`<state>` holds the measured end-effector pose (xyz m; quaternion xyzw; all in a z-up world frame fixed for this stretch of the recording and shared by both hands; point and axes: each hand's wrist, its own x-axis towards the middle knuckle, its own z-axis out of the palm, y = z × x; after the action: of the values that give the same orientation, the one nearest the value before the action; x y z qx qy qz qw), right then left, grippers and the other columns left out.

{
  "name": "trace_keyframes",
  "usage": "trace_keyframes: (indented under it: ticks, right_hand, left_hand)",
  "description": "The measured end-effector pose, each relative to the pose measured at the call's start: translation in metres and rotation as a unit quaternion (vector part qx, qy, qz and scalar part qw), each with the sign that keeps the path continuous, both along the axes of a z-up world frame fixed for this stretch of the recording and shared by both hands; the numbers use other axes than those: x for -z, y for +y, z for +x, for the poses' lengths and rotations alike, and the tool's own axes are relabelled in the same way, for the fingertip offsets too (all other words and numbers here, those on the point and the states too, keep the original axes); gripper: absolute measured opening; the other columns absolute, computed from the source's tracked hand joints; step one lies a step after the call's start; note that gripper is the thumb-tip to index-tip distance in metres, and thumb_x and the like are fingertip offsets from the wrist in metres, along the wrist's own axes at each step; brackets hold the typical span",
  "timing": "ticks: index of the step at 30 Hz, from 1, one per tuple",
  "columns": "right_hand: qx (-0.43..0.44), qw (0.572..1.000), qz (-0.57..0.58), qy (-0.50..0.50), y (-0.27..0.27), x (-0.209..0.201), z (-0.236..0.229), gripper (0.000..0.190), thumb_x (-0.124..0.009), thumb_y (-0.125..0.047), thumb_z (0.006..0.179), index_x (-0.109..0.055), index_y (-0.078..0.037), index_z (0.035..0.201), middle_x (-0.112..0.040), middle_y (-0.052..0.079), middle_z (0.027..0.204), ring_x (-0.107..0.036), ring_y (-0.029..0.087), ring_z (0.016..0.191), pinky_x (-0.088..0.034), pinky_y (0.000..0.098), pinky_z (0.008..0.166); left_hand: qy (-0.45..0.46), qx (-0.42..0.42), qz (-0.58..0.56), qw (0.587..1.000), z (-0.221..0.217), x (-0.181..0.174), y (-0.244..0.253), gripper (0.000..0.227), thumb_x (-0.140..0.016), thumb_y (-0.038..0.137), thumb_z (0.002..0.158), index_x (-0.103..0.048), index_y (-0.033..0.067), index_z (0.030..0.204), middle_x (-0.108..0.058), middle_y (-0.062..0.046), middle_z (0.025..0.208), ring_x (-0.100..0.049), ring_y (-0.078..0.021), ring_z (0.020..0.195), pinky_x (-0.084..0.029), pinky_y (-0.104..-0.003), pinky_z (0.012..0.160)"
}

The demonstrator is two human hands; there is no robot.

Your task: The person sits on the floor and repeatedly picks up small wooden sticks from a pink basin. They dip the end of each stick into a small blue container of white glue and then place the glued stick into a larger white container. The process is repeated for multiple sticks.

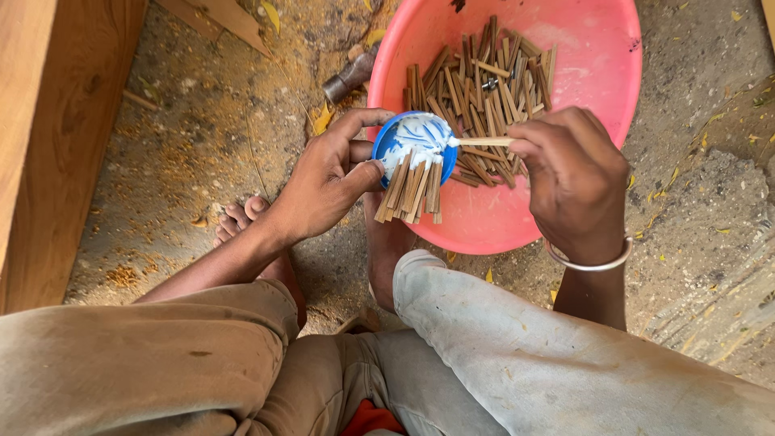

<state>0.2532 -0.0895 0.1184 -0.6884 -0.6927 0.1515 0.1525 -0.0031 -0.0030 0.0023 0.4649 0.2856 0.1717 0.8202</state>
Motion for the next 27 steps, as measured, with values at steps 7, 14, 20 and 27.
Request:
trace_keyframes:
  ticks: [7, 14, 20, 27]
  right_hand:
    - [0.119, 0.988, 0.031, 0.096, -0.015, 0.021, -0.026, 0.009, -0.076, -0.005, 0.104, -0.073, 0.002, 0.107, -0.072, 0.013, 0.095, -0.069, 0.019, 0.08, -0.055, 0.0325, 0.07]
    - [0.007, 0.99, 0.14, -0.012, -0.013, 0.038, -0.055, 0.015, -0.081, 0.003, 0.096, -0.069, 0.007, 0.105, -0.07, 0.015, 0.095, -0.069, 0.028, 0.083, -0.056, 0.0378, 0.073]
    - [-0.053, 0.991, 0.122, 0.031, 0.002, 0.03, -0.062, 0.021, -0.085, -0.001, 0.087, -0.071, 0.004, 0.102, -0.07, 0.013, 0.095, -0.067, 0.029, 0.085, -0.055, 0.0395, 0.074]
    - [0.068, 0.986, 0.051, 0.143, -0.019, 0.03, -0.006, 0.004, -0.072, -0.001, 0.1, -0.069, 0.0, 0.104, -0.069, 0.012, 0.102, -0.068, 0.022, 0.089, -0.056, 0.0337, 0.079]
  left_hand:
    - [-0.065, -0.093, -0.087, 0.99, 0.003, 0.0, 0.0, 0.052, -0.048, -0.007, 0.101, -0.034, 0.0025, 0.151, -0.071, -0.014, 0.126, -0.066, -0.0138, 0.116, -0.057, -0.031, 0.101]
    - [-0.061, -0.117, -0.094, 0.987, 0.003, 0.002, -0.002, 0.052, -0.046, -0.008, 0.101, -0.033, 0.0027, 0.151, -0.068, -0.016, 0.132, -0.066, -0.0161, 0.118, -0.056, -0.032, 0.101]
    - [-0.062, -0.127, -0.107, 0.984, 0.005, 0.001, -0.001, 0.052, -0.047, -0.008, 0.102, -0.034, 0.0029, 0.151, -0.067, -0.018, 0.134, -0.067, -0.0187, 0.12, -0.058, -0.033, 0.103]
    - [-0.058, -0.127, -0.078, 0.987, 0.001, 0.01, 0.001, 0.048, -0.045, -0.007, 0.103, -0.035, 0.0015, 0.149, -0.073, -0.018, 0.127, -0.073, -0.0208, 0.115, -0.065, -0.034, 0.102]
